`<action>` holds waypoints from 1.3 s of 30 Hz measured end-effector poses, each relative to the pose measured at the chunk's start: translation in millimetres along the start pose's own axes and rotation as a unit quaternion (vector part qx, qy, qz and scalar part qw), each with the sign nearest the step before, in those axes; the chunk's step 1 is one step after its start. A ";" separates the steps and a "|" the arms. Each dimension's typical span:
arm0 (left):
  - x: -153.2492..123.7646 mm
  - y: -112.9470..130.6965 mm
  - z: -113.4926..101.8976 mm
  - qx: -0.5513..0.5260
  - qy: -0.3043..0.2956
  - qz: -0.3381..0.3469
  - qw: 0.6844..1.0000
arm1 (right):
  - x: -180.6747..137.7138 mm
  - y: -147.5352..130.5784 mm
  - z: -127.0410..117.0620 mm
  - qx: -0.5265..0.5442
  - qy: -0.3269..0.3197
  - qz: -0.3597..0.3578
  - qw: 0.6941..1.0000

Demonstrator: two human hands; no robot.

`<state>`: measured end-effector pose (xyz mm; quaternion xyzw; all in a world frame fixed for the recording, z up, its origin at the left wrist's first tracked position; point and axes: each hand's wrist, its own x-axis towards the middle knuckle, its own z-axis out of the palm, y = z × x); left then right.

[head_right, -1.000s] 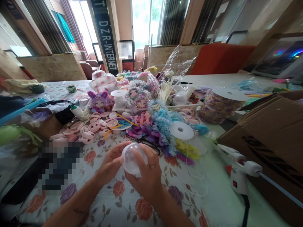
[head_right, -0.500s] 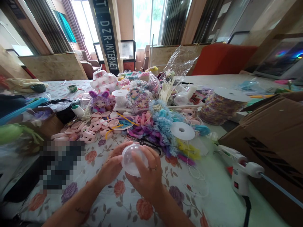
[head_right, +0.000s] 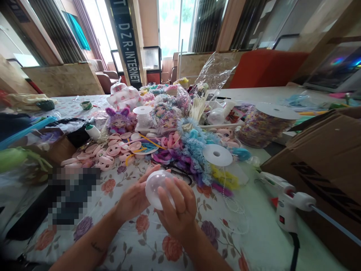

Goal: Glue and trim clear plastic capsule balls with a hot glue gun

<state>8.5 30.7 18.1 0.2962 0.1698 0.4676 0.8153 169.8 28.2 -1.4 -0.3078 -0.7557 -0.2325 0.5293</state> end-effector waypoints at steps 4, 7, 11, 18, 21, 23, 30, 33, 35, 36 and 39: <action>-0.3 -0.6 -0.9 -0.005 0.007 -0.006 1.000 | -2.5 -0.2 -1.9 -0.008 -0.007 -0.009 1.000; -0.1 -1.0 -1.9 -0.009 0.010 -0.006 1.000 | -0.8 0.1 -1.7 -0.011 -0.005 -0.003 1.000; -0.4 -8.0 -5.3 -0.001 0.015 0.006 1.000 | 5.3 -1.1 -0.4 -0.020 0.012 0.024 0.999; -1.0 -18.6 -2.6 -0.032 0.059 -0.031 0.997 | 6.6 -10.3 4.5 -0.003 0.009 0.076 0.997; 0.7 -4.8 -1.4 -0.056 0.126 -0.006 0.990 | 4.2 -13.4 7.7 0.038 -0.058 0.048 0.996; 1.2 8.6 -4.9 -0.072 0.169 0.044 0.982 | 3.9 -14.7 8.3 0.079 -0.094 0.010 0.992; 0.3 38.2 -12.3 -0.100 0.240 0.147 0.954 | 4.3 -12.5 1.9 0.269 -0.116 0.059 0.954; 1.8 36.8 -8.4 -0.112 0.217 0.110 0.963 | -1.3 -8.8 0.4 0.294 -0.132 0.163 0.932; 3.3 34.2 -9.1 -0.119 0.206 0.087 0.967 | -5.9 -7.1 1.2 0.303 -0.116 0.198 0.925; 4.0 32.8 -10.5 -0.124 0.203 0.079 0.968 | -7.7 -6.8 2.1 0.303 -0.108 0.208 0.924; 5.5 29.7 -16.5 -0.145 0.196 0.057 0.968 | -9.2 -7.2 5.9 0.268 -0.093 0.237 0.929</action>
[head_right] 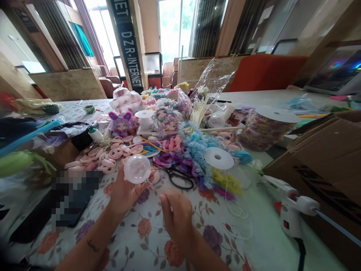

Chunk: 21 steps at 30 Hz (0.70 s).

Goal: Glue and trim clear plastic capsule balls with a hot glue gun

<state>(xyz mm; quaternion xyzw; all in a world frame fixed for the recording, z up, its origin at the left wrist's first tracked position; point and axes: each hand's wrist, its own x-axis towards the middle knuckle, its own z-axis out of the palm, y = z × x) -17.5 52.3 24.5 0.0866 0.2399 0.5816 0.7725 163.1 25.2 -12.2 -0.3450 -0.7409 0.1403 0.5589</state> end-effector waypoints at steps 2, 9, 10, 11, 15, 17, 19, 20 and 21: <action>1.3 -0.6 -3.0 -0.013 -0.007 -0.020 1.000 | 2.2 -0.3 2.0 -0.015 0.024 0.026 0.999; 1.6 -3.8 -4.7 -0.022 -0.059 -0.077 0.995 | 8.4 0.6 1.7 -0.026 0.044 0.040 0.998; 1.6 -4.6 -4.2 -0.023 -0.058 -0.076 0.995 | 8.3 1.2 1.7 -0.026 0.047 0.046 0.997; 1.6 -5.5 -3.6 -0.022 -0.053 -0.072 0.996 | 8.1 1.9 1.8 -0.023 0.043 0.049 0.998; 0.7 -10.0 0.2 0.003 -0.025 -0.037 0.999 | 7.1 3.7 3.0 -0.032 0.006 0.038 0.999; -0.3 -12.6 2.0 0.017 -0.026 -0.021 0.999 | 6.8 3.6 3.9 -0.042 -0.003 0.033 0.999; -1.6 -15.3 3.0 0.029 -0.025 -0.014 0.999 | 6.8 2.9 4.5 -0.053 0.001 0.034 0.998; -2.2 -16.6 3.2 0.035 -0.025 -0.011 0.999 | 7.0 2.6 4.7 -0.059 0.008 0.039 0.997; -2.8 -17.9 3.0 0.042 -0.025 -0.006 0.999 | 7.4 2.3 4.7 -0.062 0.016 0.044 0.997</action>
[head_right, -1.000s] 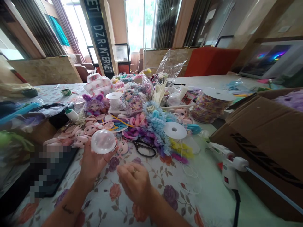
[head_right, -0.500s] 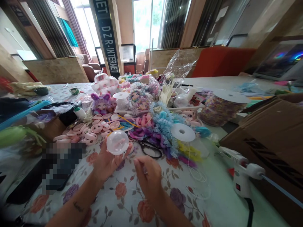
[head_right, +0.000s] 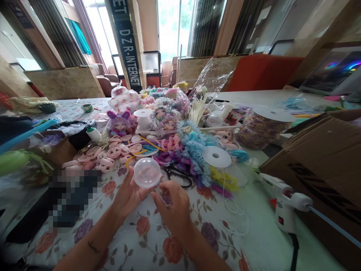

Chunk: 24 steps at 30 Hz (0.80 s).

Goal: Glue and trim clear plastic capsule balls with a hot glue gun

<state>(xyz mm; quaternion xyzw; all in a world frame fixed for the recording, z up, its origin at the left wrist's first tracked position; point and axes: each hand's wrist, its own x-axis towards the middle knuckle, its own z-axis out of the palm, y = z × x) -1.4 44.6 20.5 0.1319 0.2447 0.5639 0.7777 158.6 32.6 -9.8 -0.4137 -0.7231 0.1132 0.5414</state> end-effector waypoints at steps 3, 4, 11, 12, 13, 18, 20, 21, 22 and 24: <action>-1.8 -3.5 -1.3 0.029 -0.014 0.006 0.999 | 1.8 -0.2 -0.5 0.009 0.018 0.015 1.000; -2.3 -4.5 -1.9 0.040 -0.022 0.002 0.999 | 2.4 -0.1 -0.7 0.015 0.017 0.016 1.000; -3.7 -8.6 -6.4 0.097 -0.022 0.020 0.995 | 0.5 -0.8 0.8 0.042 -0.005 0.046 0.998; -3.3 -8.7 -7.4 0.098 -0.021 0.020 0.995 | 0.4 -1.1 0.6 0.043 -0.010 0.051 0.998; -2.9 -8.5 -8.4 0.096 -0.020 0.016 0.995 | 0.7 -1.0 -0.2 0.046 -0.015 0.049 0.998; -1.8 0.8 -11.1 0.083 -0.013 0.015 0.996 | 8.0 15.2 -12.7 -0.001 -0.038 0.026 0.999; -1.8 7.5 -11.1 0.087 -0.003 0.048 0.995 | 11.4 31.6 -18.6 -0.123 -0.036 0.010 0.992; -1.7 10.6 -11.1 0.090 0.002 0.061 0.994 | 12.8 40.9 -20.9 -0.189 -0.047 -0.014 0.981; -1.5 13.2 -11.2 0.092 0.006 0.070 0.993 | 14.1 50.1 -22.5 -0.223 -0.060 -0.035 0.972; -0.6 16.6 -11.9 0.092 0.005 0.080 0.992 | 16.5 66.1 -23.9 -0.255 -0.090 -0.060 0.961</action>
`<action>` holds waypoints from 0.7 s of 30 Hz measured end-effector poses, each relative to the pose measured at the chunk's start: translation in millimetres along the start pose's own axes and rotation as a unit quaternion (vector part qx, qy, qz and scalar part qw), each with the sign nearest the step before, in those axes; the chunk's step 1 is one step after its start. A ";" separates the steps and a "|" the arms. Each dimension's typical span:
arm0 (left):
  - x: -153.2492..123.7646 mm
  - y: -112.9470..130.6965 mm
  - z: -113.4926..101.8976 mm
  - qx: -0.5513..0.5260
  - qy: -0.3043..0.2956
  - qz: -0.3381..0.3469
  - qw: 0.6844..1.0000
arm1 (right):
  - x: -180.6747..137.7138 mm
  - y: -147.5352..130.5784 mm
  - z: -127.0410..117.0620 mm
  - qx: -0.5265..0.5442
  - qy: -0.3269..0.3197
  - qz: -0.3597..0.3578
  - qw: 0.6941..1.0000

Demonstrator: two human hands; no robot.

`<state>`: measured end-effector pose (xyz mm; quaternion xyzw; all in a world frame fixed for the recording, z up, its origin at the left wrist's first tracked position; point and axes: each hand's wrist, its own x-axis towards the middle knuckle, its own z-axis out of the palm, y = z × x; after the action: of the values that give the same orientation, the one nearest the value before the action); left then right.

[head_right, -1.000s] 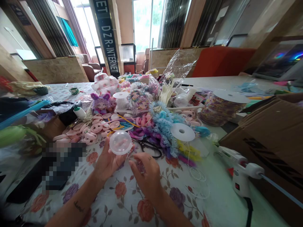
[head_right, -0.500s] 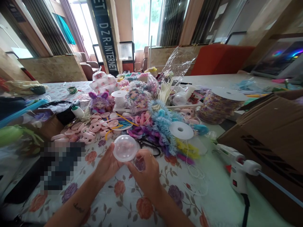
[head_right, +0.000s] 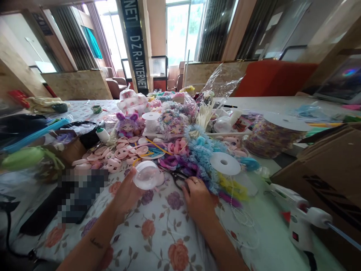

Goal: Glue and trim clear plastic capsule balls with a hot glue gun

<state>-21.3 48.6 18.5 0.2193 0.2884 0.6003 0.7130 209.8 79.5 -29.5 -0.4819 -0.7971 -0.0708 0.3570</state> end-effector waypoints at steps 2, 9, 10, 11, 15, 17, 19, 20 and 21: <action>1.6 0.7 -1.8 -0.002 -0.010 0.011 1.000 | 2.3 9.7 5.8 -0.017 -0.025 -0.013 0.999; 6.1 5.1 -11.8 0.009 -0.010 0.037 0.999 | 22.5 17.8 21.3 -0.086 -0.119 -0.011 0.989; 6.3 7.0 -12.6 0.006 0.000 0.033 0.999 | 25.3 17.9 22.6 -0.091 -0.128 -0.003 0.988; 6.4 8.9 -13.0 0.003 0.010 0.026 1.000 | 27.6 17.9 23.5 -0.096 -0.136 0.007 0.986; 6.5 14.4 -11.7 -0.008 0.047 -0.009 0.999 | 33.1 17.2 22.1 -0.095 -0.186 0.049 0.977; 6.7 15.4 -11.0 -0.019 0.051 -0.017 0.998 | 35.0 16.2 17.4 -0.084 -0.217 0.066 0.970; 7.1 15.7 -11.3 -0.032 0.041 -0.019 0.998 | 37.0 14.9 9.2 -0.070 -0.242 0.082 0.964; 7.4 16.0 -11.8 -0.036 0.035 -0.017 0.999 | 38.0 14.3 3.8 -0.063 -0.251 0.089 0.962; 7.7 16.3 -12.3 -0.038 0.032 -0.012 0.999 | 38.8 13.8 -2.1 -0.059 -0.258 0.093 0.960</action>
<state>-40.6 58.7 19.1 0.1691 0.2905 0.6089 0.7185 211.3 113.7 -6.4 -0.5761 -0.8082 0.0428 0.1150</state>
